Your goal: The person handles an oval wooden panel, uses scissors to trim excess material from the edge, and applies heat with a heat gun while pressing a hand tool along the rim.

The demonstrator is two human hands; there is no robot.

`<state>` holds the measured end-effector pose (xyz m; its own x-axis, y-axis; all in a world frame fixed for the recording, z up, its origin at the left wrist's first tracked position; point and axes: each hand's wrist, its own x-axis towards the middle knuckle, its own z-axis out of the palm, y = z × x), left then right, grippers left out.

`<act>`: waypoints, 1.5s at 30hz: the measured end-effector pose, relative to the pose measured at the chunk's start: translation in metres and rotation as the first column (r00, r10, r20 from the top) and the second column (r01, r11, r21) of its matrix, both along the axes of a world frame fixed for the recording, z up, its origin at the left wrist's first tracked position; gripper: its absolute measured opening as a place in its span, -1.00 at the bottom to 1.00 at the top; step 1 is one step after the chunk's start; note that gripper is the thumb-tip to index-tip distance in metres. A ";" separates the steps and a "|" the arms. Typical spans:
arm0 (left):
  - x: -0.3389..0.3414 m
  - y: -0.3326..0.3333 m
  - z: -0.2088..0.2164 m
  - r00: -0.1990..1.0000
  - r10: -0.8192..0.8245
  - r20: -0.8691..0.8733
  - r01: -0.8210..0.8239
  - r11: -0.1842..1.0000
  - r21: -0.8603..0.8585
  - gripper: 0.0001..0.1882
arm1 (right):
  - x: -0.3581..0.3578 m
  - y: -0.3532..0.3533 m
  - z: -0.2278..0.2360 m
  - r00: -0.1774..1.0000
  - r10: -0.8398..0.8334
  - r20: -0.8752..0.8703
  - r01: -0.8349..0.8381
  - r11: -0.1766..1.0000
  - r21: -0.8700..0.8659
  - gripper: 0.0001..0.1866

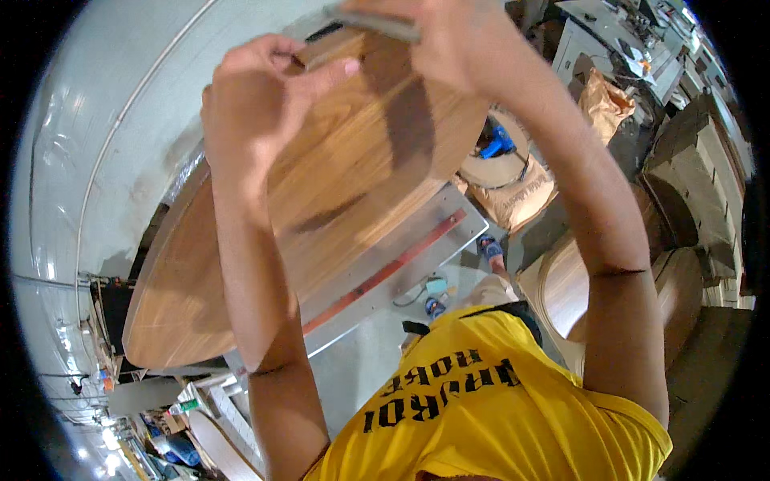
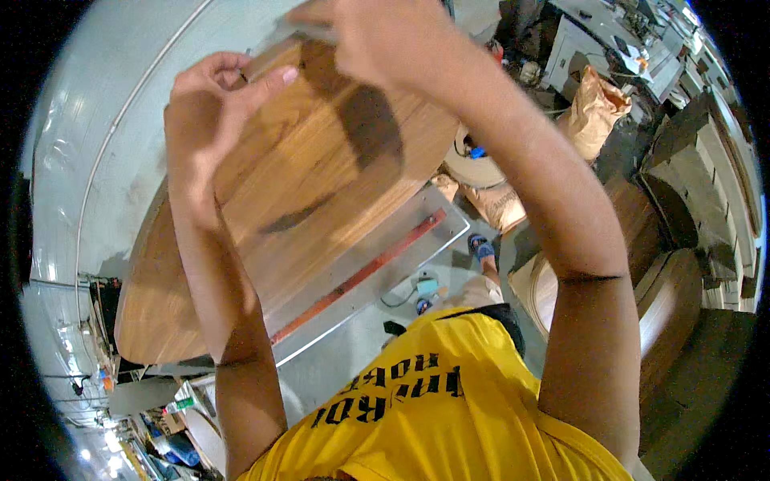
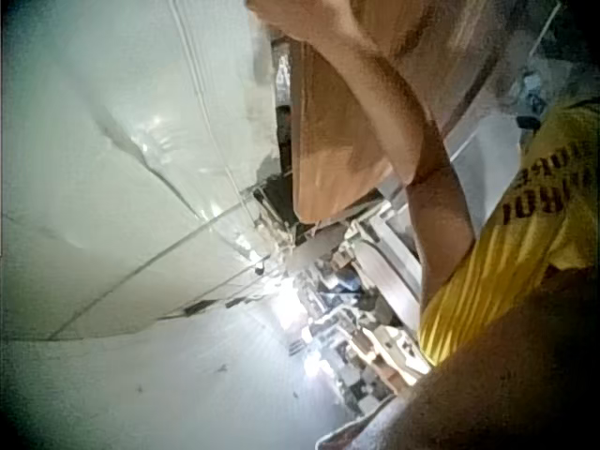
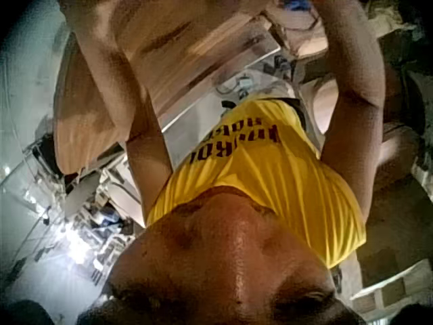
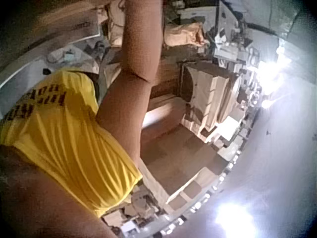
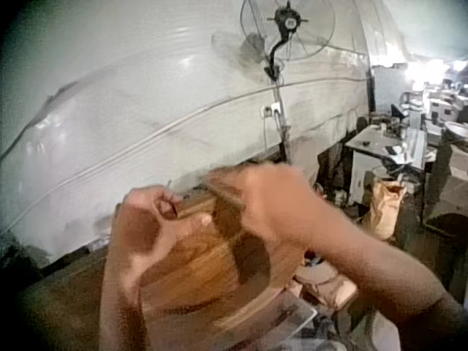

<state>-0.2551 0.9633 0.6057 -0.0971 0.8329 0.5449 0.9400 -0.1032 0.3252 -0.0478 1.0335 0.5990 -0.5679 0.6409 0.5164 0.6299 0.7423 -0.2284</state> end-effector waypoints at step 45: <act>0.050 -0.023 0.010 1.000 0.015 -0.008 -0.014 0.994 0.112 -0.53 | 0.093 0.075 -0.212 0.641 -0.386 -0.664 0.099 0.899 -0.427 -0.38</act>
<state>-0.2050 0.9405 0.6153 -0.1037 0.7650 0.6357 0.9445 -0.1245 0.3039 0.0449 1.1086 0.3867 0.0928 0.9027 0.4201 0.3029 0.3763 -0.8756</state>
